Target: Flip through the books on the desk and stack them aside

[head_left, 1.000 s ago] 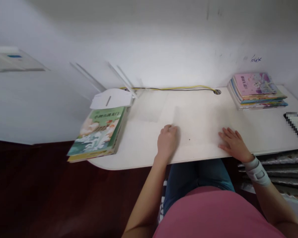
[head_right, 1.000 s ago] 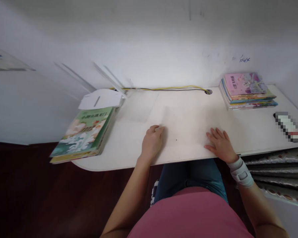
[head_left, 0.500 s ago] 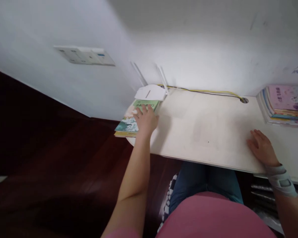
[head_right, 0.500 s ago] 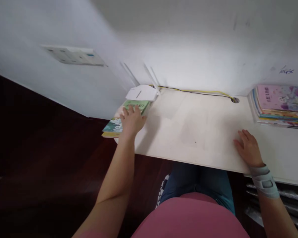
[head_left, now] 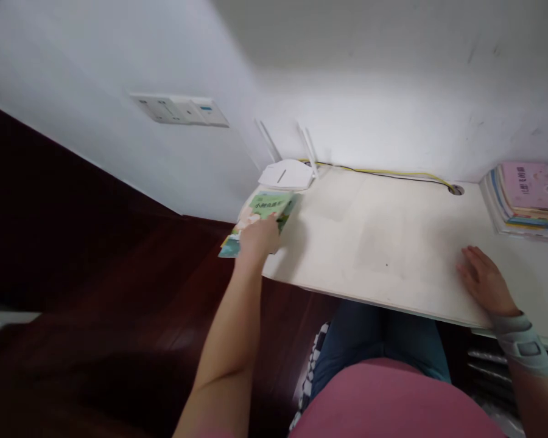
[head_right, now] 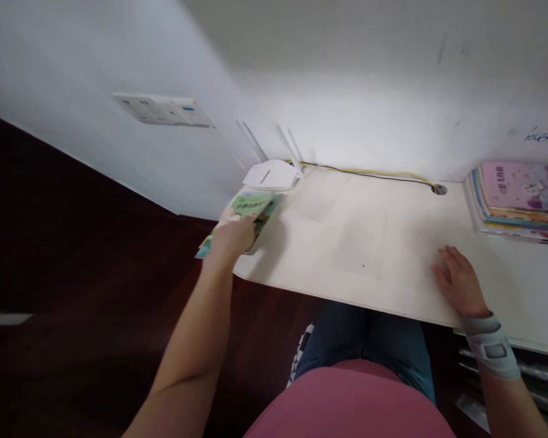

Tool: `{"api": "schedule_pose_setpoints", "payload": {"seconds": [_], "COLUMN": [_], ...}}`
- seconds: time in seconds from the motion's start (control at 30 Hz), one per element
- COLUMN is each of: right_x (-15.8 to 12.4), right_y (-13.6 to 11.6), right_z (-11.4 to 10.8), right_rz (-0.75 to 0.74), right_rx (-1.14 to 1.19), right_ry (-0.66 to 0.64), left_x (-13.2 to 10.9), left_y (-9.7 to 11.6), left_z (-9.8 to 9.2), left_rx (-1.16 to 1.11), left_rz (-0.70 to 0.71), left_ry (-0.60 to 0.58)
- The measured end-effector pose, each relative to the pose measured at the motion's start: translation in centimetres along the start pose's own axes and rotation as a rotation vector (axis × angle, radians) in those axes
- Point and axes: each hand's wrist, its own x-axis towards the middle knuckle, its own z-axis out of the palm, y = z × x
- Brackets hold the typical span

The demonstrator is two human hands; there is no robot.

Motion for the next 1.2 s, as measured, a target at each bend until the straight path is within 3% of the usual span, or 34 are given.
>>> {"api": "schedule_pose_setpoints", "payload": {"seconds": [0.1, 0.17, 0.23, 0.3, 0.37, 0.4, 0.47, 0.53, 0.63, 0.73, 0.93, 1.2], "right_x": [0.2, 0.4, 0.4, 0.4, 0.4, 0.4, 0.5, 0.6, 0.7, 0.8, 0.9, 1.1], "right_y": [-0.7, -1.0, -1.2, -1.3, -1.5, -1.6, -1.9, -2.2, -2.5, -2.6, -2.9, -3.4], "right_z": [-0.3, -0.4, -0.4, -0.4, -0.4, -0.5, -0.7, -0.9, -1.0, -1.0, -1.1, -1.5], "right_rz": [0.004, 0.009, 0.009, 0.006, 0.006, 0.008, 0.017, 0.024, 0.029, 0.031, 0.025, 0.037], "right_rx": [-0.011, -0.028, -0.060, -0.107, -0.158, -0.181, -0.218, -0.237, -0.249, -0.262, -0.299, -0.291], "right_ry": [0.021, 0.009, -0.034, -0.110, -0.184, -0.213, -0.250, -0.268, -0.277, -0.284, -0.298, -0.320], "left_x": [-1.3, -2.4, -3.3, -4.0, -4.7, -5.3, -6.6, -8.1, -9.3, -8.8, -6.5, -5.6], "left_y": [-0.3, 0.1, 1.5, 4.1, 8.0, 10.2, 14.8, 18.7, 21.8, 22.2, 20.6, 17.5], "left_z": [-3.7, -5.5, -6.2, -5.5, -3.8, -2.7, -0.3, 1.8, 4.0, 5.3, 6.9, 8.0], "left_rx": [0.006, -0.088, -0.325, -0.714, -1.165, -1.358, -1.617, -1.710, -1.632, -1.397, -0.881, -0.667], "left_rz": [-0.142, -0.137, -0.041, 0.133, 0.341, 0.423, 0.464, 0.433, 0.429, 0.475, 0.578, 0.494], "left_ry": [0.101, 0.250, 0.382, 0.431, 0.342, 0.204, -0.074, -0.251, -0.347, -0.297, -0.102, 0.042]}}
